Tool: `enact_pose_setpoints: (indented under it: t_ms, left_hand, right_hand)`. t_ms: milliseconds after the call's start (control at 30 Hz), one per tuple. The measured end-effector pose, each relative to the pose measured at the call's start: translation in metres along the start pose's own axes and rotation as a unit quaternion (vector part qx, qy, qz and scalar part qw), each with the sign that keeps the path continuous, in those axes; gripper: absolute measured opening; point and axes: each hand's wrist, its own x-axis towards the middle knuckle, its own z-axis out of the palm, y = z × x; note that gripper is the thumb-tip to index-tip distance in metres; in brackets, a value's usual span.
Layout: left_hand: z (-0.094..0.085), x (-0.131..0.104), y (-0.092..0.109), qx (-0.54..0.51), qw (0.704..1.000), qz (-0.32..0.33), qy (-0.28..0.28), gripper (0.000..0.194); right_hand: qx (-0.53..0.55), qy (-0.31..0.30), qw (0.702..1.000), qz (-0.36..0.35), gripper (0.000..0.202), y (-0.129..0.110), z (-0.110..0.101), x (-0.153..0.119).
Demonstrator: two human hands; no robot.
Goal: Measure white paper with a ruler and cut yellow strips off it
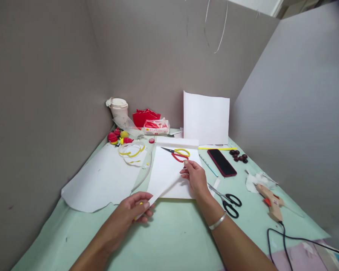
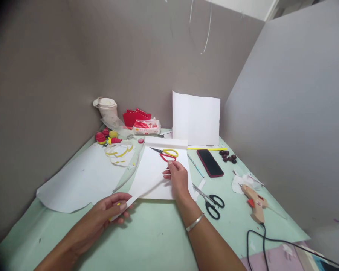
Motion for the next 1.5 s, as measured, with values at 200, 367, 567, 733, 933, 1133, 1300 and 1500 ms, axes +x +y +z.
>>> enact_pose_setpoints:
  t_ms: [200,367,567,733,933,1133,1300,1500]
  left_hand:
    - [-0.015,0.002,0.004,0.023,0.999,0.011,0.026,0.039]
    - [-0.020,-0.001,0.008,0.071,0.995,0.035,0.058,0.039]
    - [-0.023,-0.003,0.008,0.094,0.988,0.071,0.100,0.039]
    - [-0.021,0.000,0.007,0.048,0.982,0.112,0.142,0.037]
    - [-0.015,0.002,0.011,-0.025,0.973,0.107,0.202,0.048]
    - [-0.016,0.008,0.008,0.068,0.961,0.095,0.250,0.049]
    - [-0.015,0.001,0.013,0.124,0.950,0.121,0.260,0.039]
    - [-0.014,-0.009,0.015,-0.072,0.976,0.164,0.123,0.021]
  right_hand:
    - [0.011,0.027,1.000,-0.006,0.026,0.002,-0.002,0.003]
    - [0.017,0.051,0.998,-0.015,0.023,0.003,-0.005,0.005]
    - [0.022,0.064,0.998,-0.017,0.023,0.005,-0.006,0.006]
    - [0.032,0.071,0.997,-0.017,0.024,0.006,-0.005,0.006]
    - [0.055,0.061,0.996,-0.027,0.028,0.003,-0.004,0.003]
    - [0.091,0.039,0.993,-0.060,0.030,-0.009,-0.002,-0.004]
    - [0.099,0.050,0.991,-0.074,0.030,-0.016,-0.002,-0.006]
    - [0.101,0.082,0.990,-0.058,0.028,-0.012,-0.007,0.003]
